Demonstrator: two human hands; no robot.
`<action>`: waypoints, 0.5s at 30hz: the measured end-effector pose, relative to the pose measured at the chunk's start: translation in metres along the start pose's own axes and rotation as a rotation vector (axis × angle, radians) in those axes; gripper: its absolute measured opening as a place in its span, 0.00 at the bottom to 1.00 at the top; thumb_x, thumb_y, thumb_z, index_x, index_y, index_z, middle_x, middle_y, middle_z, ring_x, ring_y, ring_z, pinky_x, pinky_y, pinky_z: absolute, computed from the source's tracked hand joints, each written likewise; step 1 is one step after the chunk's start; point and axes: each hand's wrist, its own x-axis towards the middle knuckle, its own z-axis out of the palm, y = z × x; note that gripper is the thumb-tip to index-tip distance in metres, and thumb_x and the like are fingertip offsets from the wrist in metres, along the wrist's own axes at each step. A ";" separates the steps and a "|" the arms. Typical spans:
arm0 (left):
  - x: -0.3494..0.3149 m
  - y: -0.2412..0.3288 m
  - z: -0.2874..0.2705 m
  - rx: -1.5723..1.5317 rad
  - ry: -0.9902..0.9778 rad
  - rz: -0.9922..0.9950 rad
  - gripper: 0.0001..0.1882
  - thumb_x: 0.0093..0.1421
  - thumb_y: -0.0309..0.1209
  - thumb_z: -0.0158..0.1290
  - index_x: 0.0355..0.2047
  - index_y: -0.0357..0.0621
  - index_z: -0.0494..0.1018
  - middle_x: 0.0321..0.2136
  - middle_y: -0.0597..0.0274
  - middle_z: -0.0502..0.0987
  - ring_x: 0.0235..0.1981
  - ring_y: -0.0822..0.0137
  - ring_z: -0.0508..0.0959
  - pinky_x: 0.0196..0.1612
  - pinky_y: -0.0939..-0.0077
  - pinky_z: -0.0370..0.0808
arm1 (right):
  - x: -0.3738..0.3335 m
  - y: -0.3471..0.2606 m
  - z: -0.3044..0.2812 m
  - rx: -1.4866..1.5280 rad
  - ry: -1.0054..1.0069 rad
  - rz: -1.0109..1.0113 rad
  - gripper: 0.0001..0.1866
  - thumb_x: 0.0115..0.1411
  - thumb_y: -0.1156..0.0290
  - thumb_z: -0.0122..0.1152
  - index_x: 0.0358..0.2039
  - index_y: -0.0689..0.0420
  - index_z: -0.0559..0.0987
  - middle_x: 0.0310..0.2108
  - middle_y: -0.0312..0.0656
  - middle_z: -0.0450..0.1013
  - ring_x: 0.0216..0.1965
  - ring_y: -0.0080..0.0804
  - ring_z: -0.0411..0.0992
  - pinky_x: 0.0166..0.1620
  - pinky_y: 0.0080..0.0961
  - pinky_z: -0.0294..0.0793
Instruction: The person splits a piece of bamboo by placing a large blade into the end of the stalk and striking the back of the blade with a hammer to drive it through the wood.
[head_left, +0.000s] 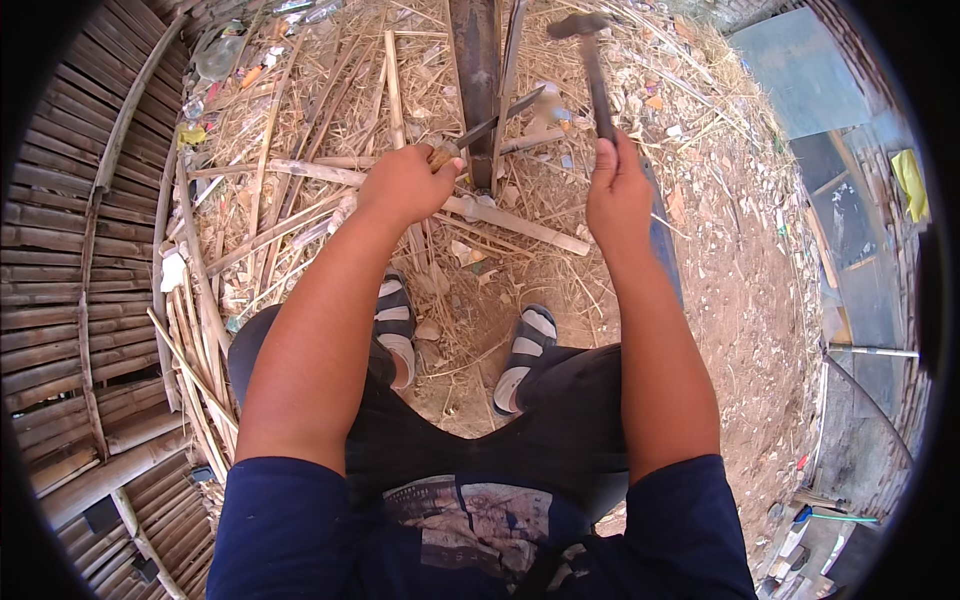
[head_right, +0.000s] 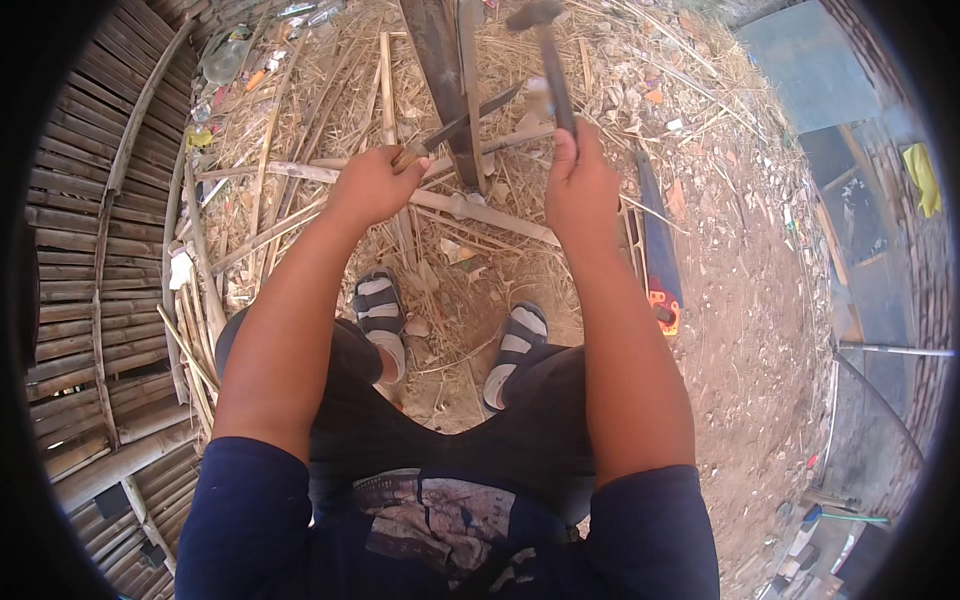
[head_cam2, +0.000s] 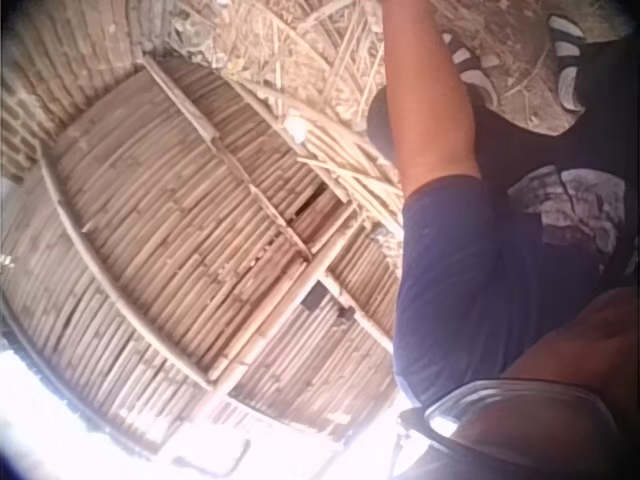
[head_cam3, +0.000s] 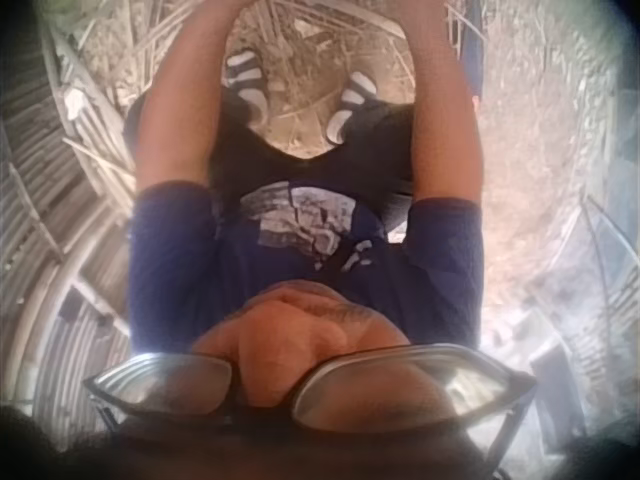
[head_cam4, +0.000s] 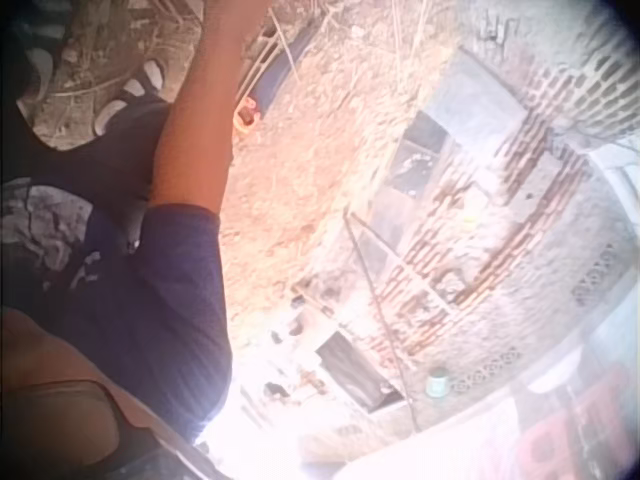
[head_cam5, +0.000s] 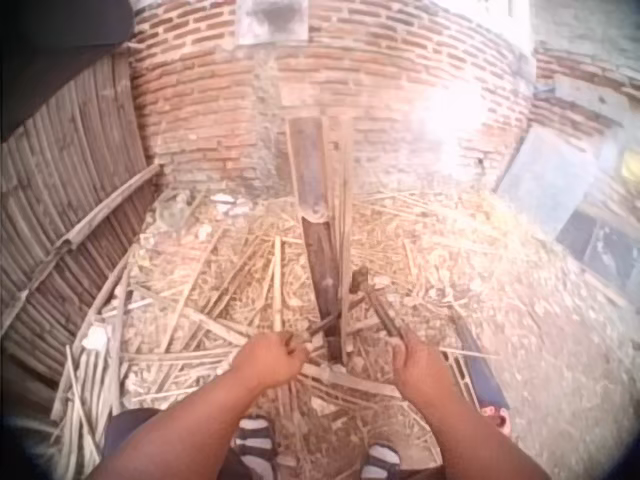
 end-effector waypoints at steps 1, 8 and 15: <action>0.000 0.004 -0.002 0.013 -0.019 0.002 0.30 0.65 0.54 0.51 0.50 0.39 0.79 0.41 0.43 0.83 0.46 0.46 0.82 0.52 0.54 0.78 | -0.007 0.015 0.008 -0.083 -0.118 0.037 0.22 0.73 0.55 0.49 0.54 0.60 0.75 0.27 0.54 0.77 0.30 0.51 0.77 0.35 0.43 0.74; -0.008 0.003 -0.002 -0.009 -0.007 0.037 0.31 0.62 0.55 0.54 0.44 0.34 0.80 0.37 0.40 0.83 0.43 0.42 0.82 0.49 0.53 0.77 | -0.017 0.036 0.038 -0.161 -0.363 0.182 0.20 0.73 0.56 0.48 0.52 0.59 0.76 0.31 0.59 0.78 0.36 0.63 0.77 0.41 0.52 0.74; -0.004 -0.002 0.007 -0.025 0.014 0.042 0.31 0.63 0.55 0.54 0.45 0.34 0.79 0.36 0.41 0.83 0.43 0.42 0.82 0.49 0.52 0.77 | 0.010 0.014 0.005 0.171 0.041 0.123 0.22 0.73 0.54 0.48 0.53 0.60 0.77 0.28 0.51 0.78 0.29 0.46 0.78 0.36 0.41 0.74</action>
